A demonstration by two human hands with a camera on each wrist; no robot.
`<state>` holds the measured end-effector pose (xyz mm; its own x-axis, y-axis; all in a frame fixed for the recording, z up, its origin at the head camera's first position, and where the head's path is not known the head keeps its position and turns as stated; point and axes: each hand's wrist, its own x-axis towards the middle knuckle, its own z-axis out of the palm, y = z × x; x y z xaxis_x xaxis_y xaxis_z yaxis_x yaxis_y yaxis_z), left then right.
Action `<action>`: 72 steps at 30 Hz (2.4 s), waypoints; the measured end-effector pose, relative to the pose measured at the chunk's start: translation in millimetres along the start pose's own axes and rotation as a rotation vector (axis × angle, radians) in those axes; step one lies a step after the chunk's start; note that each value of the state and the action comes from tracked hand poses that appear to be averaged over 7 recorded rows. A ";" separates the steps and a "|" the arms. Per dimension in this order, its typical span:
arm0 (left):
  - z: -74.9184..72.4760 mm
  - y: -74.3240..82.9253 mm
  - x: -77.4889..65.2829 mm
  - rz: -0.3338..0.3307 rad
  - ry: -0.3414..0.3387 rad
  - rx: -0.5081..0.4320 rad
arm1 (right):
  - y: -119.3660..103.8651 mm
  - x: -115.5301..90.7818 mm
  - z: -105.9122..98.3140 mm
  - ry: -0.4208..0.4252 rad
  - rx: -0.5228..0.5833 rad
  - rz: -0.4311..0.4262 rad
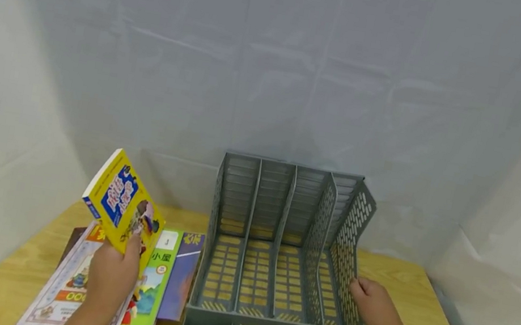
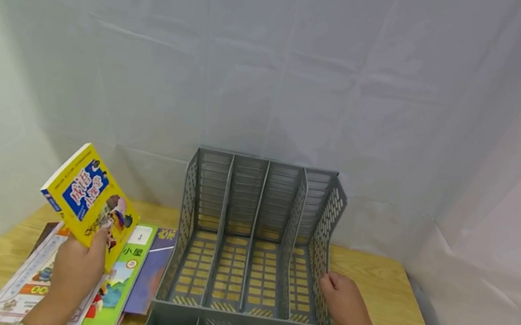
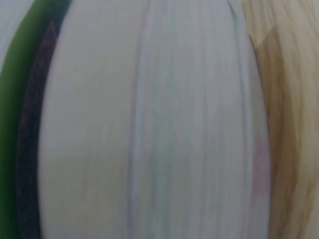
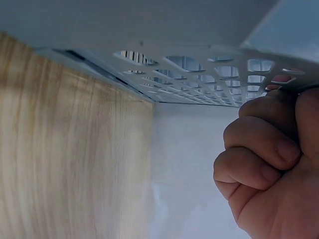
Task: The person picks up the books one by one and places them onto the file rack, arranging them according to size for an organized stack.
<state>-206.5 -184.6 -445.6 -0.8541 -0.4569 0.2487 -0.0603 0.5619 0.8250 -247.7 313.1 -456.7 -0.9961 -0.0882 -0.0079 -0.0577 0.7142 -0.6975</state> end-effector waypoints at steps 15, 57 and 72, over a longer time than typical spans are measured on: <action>-2.3 4.4 -0.6 -0.033 -0.020 -0.012 | -1.6 1.8 -0.1 -0.008 0.003 0.012; 2.8 5.8 -3.6 0.062 -0.050 0.042 | 4.2 -1.0 -8.1 -0.031 0.016 -0.051; 0.9 2.9 -3.7 0.056 -0.057 0.021 | -24.4 -4.0 -26.4 -0.071 -0.165 -0.134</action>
<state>-203.9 -180.7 -444.6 -0.8843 -0.3848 0.2643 -0.0222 0.6002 0.7996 -244.0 314.3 -420.8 -0.9718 -0.2346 0.0224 -0.2052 0.7960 -0.5694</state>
